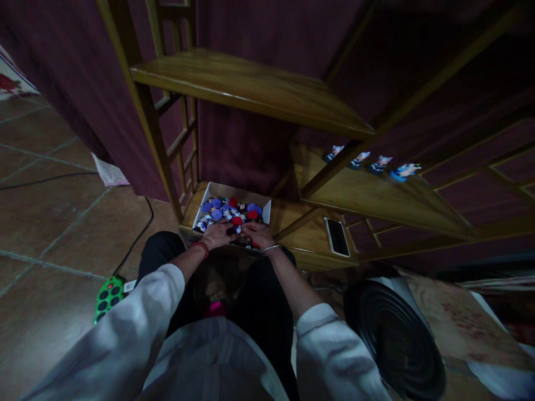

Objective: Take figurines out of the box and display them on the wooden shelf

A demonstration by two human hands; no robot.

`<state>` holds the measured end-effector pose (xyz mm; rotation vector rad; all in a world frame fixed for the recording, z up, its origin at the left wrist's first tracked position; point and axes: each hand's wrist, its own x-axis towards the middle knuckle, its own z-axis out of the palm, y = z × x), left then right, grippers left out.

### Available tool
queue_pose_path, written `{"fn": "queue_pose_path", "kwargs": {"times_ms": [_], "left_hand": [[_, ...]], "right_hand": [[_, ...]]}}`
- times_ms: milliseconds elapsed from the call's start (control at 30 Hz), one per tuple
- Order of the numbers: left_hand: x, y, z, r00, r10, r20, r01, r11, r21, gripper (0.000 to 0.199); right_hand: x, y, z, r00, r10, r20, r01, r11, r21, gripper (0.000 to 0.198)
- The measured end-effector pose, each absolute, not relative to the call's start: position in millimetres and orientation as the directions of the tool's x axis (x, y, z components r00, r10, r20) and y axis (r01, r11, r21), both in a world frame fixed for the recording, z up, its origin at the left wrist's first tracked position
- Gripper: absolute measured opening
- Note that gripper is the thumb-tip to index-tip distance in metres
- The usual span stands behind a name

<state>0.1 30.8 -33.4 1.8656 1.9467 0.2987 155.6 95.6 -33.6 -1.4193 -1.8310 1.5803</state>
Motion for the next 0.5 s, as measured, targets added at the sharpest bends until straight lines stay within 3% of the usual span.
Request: {"fn": "queue_pose_path", "kwargs": {"times_ms": [100, 167, 267, 333, 500], "left_hand": [[1.5, 31.1, -31.1, -0.015, 0.988, -0.155, 0.902, 0.080, 0.425, 0.038], [2.2, 31.4, -29.9, -0.022, 0.988, -0.155, 0.904, 0.086, 0.418, 0.035], [2.6, 32.2, -29.8, -0.023, 0.988, -0.152, 0.909, 0.084, 0.408, 0.032], [2.3, 32.9, -31.0, -0.029, 0.987, -0.158, 0.909, 0.092, 0.407, 0.031], [0.8, 33.6, -34.0, -0.022, 0.987, -0.159, 0.907, 0.086, 0.413, 0.031]], "right_hand": [[167.1, 99.5, -26.4, -0.494, 0.844, -0.211, 0.587, 0.144, -0.797, 0.015], [177.3, 101.7, -20.2, -0.569, 0.813, -0.123, 0.672, 0.373, -0.640, 0.018], [192.6, 101.5, -10.9, -0.662, 0.746, -0.078, 0.717, 0.599, -0.357, 0.021], [200.2, 98.6, -5.7, -0.717, 0.692, -0.084, 0.687, 0.680, -0.256, 0.022], [207.7, 87.3, -0.7, -0.778, 0.623, -0.082, 0.626, 0.756, -0.190, 0.021]]}}
